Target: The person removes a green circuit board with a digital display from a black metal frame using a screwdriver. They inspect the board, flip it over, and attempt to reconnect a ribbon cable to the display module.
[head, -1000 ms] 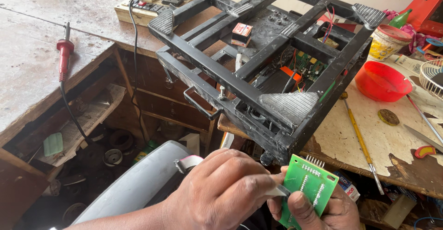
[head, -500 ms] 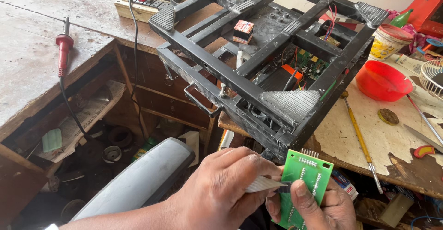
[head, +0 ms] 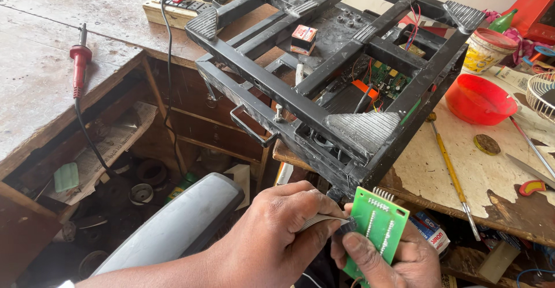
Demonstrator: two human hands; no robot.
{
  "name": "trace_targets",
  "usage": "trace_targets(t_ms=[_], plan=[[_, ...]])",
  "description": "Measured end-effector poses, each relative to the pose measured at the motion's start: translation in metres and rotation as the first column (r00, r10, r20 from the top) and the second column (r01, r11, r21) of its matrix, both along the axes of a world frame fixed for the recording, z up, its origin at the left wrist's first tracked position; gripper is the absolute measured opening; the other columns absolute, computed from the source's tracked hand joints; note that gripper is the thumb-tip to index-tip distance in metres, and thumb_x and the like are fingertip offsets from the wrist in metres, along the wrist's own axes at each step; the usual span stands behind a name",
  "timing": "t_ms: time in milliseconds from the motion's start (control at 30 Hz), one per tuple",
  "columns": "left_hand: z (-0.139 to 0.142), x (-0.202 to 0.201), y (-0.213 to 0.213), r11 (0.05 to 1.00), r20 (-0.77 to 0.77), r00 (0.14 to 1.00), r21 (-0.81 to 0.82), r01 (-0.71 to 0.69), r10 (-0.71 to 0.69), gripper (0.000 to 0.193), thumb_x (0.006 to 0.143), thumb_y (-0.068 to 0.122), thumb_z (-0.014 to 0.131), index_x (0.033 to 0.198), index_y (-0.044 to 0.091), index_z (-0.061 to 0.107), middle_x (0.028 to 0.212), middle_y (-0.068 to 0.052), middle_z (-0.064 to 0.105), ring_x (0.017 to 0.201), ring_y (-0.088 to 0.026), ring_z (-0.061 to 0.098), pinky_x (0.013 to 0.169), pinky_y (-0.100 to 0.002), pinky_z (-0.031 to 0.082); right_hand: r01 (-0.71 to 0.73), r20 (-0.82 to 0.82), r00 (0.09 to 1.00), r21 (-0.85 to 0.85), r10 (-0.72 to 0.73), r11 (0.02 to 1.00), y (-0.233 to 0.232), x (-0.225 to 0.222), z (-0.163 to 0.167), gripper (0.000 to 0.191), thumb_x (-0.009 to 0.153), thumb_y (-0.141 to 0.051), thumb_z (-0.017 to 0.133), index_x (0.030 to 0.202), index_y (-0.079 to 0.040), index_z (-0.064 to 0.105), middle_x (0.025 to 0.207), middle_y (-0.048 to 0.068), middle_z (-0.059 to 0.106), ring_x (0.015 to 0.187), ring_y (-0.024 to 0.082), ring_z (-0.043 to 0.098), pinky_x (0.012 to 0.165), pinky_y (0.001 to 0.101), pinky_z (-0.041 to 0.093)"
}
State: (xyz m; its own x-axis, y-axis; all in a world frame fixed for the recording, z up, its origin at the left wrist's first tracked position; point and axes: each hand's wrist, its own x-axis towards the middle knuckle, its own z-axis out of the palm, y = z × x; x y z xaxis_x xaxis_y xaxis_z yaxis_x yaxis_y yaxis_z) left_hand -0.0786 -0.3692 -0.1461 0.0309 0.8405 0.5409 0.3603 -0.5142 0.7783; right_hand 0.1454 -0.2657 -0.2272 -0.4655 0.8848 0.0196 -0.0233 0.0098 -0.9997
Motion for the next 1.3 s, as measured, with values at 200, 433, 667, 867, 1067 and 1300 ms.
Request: trace_targets(t_ms=[200,433,667,867,1067,1300], plan=[[-0.001,0.002,0.003,0.998,-0.049,0.998,-0.041,-0.038,0.036,0.005,0.091,0.004,0.070,0.093,-0.001,0.068,0.085,-0.012,0.069,0.083,-0.028,0.071,0.071,-0.038,0.058,0.066,0.044,0.997,-0.022,-0.065,0.998,0.004,0.001,0.004,0.036,0.092,-0.005,0.077,0.125,0.004,0.067,0.087,0.024,0.081,0.075,0.024,0.077,0.065,0.0389,0.065],[-0.005,0.002,0.004,1.000,-0.014,1.000,-0.022,0.008,-0.008,0.004,0.095,0.002,0.066,0.092,0.001,0.066,0.087,-0.010,0.072,0.088,-0.027,0.074,0.076,-0.036,0.059,-0.020,-0.005,1.000,-0.070,0.020,0.997,0.011,0.007,-0.002,0.037,0.092,-0.007,0.077,0.125,0.005,0.067,0.087,0.022,0.080,0.072,0.022,0.075,0.063,0.0370,0.062],[-0.001,0.000,0.007,0.999,-0.160,0.987,0.027,-0.028,0.032,0.004,0.091,0.001,0.067,0.093,0.001,0.064,0.085,-0.012,0.068,0.087,-0.032,0.070,0.073,-0.041,0.055,0.133,0.086,0.985,0.204,-0.153,0.970,-0.008,-0.015,0.015,0.034,0.091,-0.006,0.080,0.121,0.005,0.070,0.089,0.020,0.076,0.073,0.021,0.078,0.067,0.0348,0.065],[0.001,0.001,0.009,0.993,-0.190,0.980,-0.091,-0.069,0.051,0.017,0.090,0.006,0.072,0.104,-0.001,0.067,0.088,-0.015,0.067,0.087,-0.034,0.069,0.072,-0.042,0.055,0.174,0.238,0.921,0.458,-0.309,0.872,-0.021,-0.032,0.039,0.038,0.080,-0.010,0.076,0.116,0.000,0.073,0.086,0.010,0.080,0.076,0.014,0.080,0.071,0.0269,0.064],[-0.004,-0.009,0.017,0.960,-0.175,0.944,0.059,-0.274,0.280,0.028,0.081,0.002,0.075,0.109,0.004,0.074,0.093,-0.013,0.069,0.084,-0.032,0.071,0.070,-0.039,0.058,0.020,0.466,0.843,0.472,-0.268,0.882,-0.014,-0.035,0.030,0.069,0.089,-0.027,0.078,0.149,-0.006,0.051,0.104,0.008,0.078,0.091,0.015,0.078,0.081,0.0280,0.065],[-0.012,-0.010,0.012,0.909,-0.259,0.899,0.324,-0.263,0.352,0.030,0.080,0.001,0.078,0.110,0.006,0.076,0.092,-0.008,0.070,0.087,-0.029,0.070,0.071,-0.040,0.056,-0.089,0.211,0.974,0.693,-0.083,0.715,-0.030,-0.028,0.026,0.073,0.078,-0.004,0.078,0.146,0.005,0.052,0.129,0.029,0.065,0.122,0.034,0.067,0.096,0.0400,0.053]])
